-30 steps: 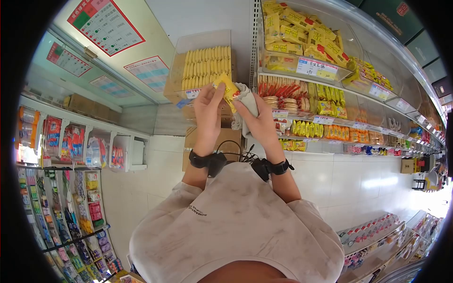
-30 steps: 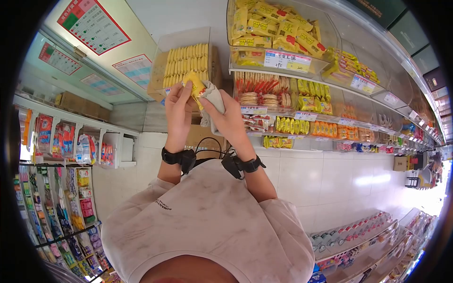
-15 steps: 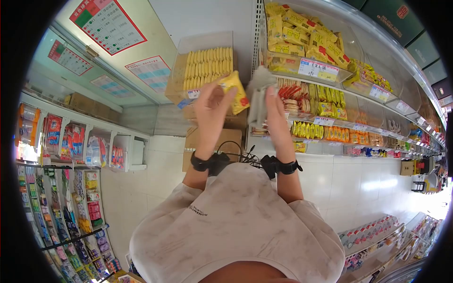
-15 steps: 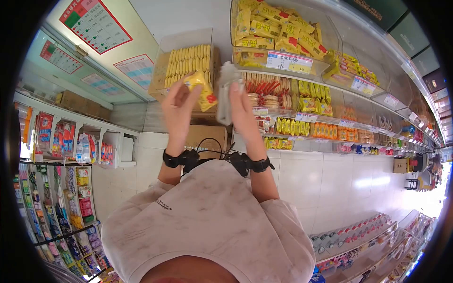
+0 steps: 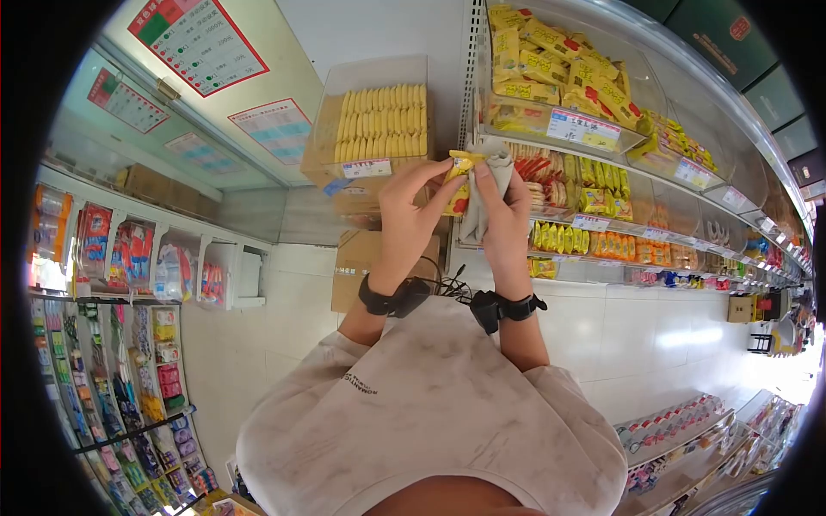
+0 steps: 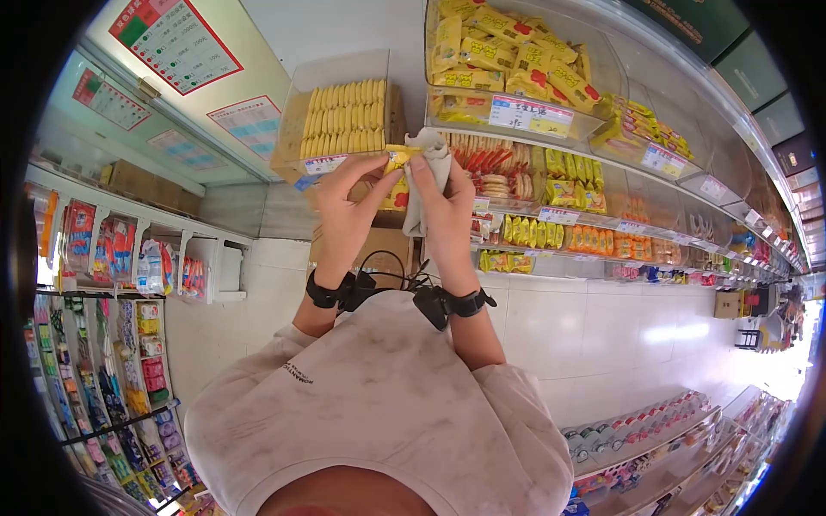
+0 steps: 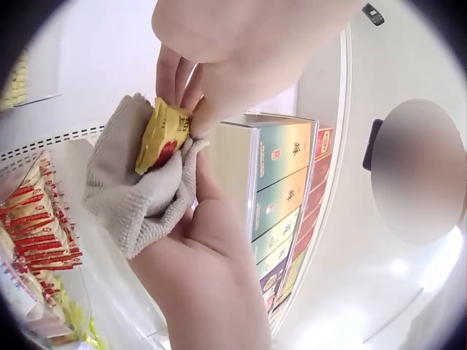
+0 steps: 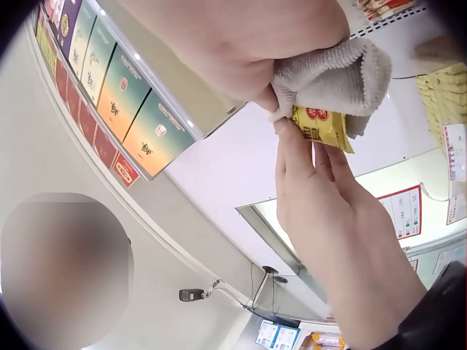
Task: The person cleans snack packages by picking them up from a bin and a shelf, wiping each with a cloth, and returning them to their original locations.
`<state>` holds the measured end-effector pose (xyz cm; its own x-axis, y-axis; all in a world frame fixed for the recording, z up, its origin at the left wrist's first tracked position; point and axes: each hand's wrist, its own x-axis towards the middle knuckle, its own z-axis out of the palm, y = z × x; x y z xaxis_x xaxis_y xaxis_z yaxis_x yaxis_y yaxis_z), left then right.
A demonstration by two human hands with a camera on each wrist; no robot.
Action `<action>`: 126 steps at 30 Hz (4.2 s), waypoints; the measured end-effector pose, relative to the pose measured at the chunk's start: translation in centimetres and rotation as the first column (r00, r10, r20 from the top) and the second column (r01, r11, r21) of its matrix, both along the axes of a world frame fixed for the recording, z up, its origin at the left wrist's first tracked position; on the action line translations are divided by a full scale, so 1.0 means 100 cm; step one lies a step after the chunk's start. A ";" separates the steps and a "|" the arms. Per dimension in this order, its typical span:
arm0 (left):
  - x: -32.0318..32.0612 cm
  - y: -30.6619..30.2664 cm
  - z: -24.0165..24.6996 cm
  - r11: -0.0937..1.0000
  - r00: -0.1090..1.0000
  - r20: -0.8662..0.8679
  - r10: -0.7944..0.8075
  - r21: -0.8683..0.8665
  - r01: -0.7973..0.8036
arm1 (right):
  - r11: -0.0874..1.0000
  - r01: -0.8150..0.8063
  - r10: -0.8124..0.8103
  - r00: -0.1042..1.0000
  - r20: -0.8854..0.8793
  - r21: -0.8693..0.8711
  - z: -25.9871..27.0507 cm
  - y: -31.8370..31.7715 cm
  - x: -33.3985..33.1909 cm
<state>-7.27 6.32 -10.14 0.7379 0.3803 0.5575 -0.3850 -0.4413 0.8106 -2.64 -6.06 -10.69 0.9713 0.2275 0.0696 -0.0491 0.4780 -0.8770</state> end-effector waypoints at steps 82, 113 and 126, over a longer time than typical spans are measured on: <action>-0.002 0.006 -0.005 0.797 0.973 -0.028 -0.230 -0.578 0.172 | 0.850 0.205 -0.053 0.950 0.309 -0.485 -0.010 -0.024 0.011; 0.004 -0.007 -0.013 0.963 0.992 -0.082 -0.091 -0.260 0.067 | 0.975 0.088 -0.041 0.974 0.221 -0.205 -0.008 -0.007 0.008; 0.004 0.017 -0.013 0.831 0.973 -0.073 -0.220 -0.536 0.148 | 0.886 -0.064 0.198 0.947 0.251 -0.459 -0.004 -0.018 0.007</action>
